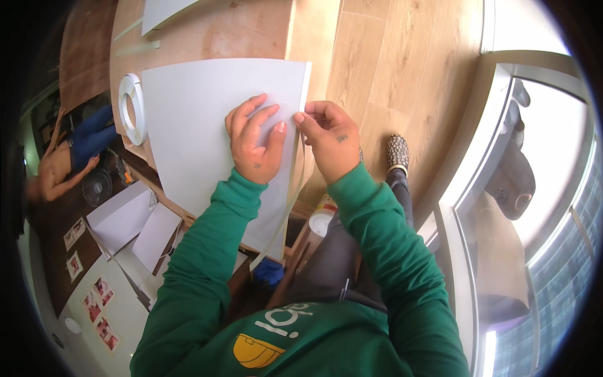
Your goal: The person applies glue to the edge of a white panel, attaches a strip, and then uses a hammer to secure parts of a wooden structure.
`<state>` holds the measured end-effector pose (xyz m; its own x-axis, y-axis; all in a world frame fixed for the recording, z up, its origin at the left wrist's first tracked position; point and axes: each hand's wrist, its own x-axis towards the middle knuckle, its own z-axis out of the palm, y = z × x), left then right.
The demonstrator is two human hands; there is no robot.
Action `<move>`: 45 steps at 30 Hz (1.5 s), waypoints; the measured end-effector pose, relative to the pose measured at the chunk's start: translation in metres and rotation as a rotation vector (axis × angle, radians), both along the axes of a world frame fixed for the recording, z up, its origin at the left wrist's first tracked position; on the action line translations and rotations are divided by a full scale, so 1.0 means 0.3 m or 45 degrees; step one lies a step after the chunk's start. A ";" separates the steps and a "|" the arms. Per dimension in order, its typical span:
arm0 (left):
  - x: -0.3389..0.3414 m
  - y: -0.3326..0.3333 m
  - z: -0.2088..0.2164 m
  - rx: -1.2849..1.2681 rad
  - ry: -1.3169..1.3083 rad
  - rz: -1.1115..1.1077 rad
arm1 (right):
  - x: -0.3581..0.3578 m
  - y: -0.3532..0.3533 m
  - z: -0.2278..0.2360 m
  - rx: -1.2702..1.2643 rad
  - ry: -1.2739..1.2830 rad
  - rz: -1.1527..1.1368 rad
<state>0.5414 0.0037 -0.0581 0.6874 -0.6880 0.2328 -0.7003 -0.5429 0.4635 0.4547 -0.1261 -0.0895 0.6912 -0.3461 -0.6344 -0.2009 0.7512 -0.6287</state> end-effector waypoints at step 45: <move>0.012 0.048 -0.020 -0.079 -0.102 -0.213 | -0.025 0.005 0.015 -0.025 0.005 0.121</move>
<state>0.5451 0.0182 -0.0642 0.5424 -0.7734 0.3280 -0.8143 -0.3880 0.4317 0.4472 -0.1245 -0.0850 0.7189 -0.2912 -0.6312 -0.2736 0.7162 -0.6421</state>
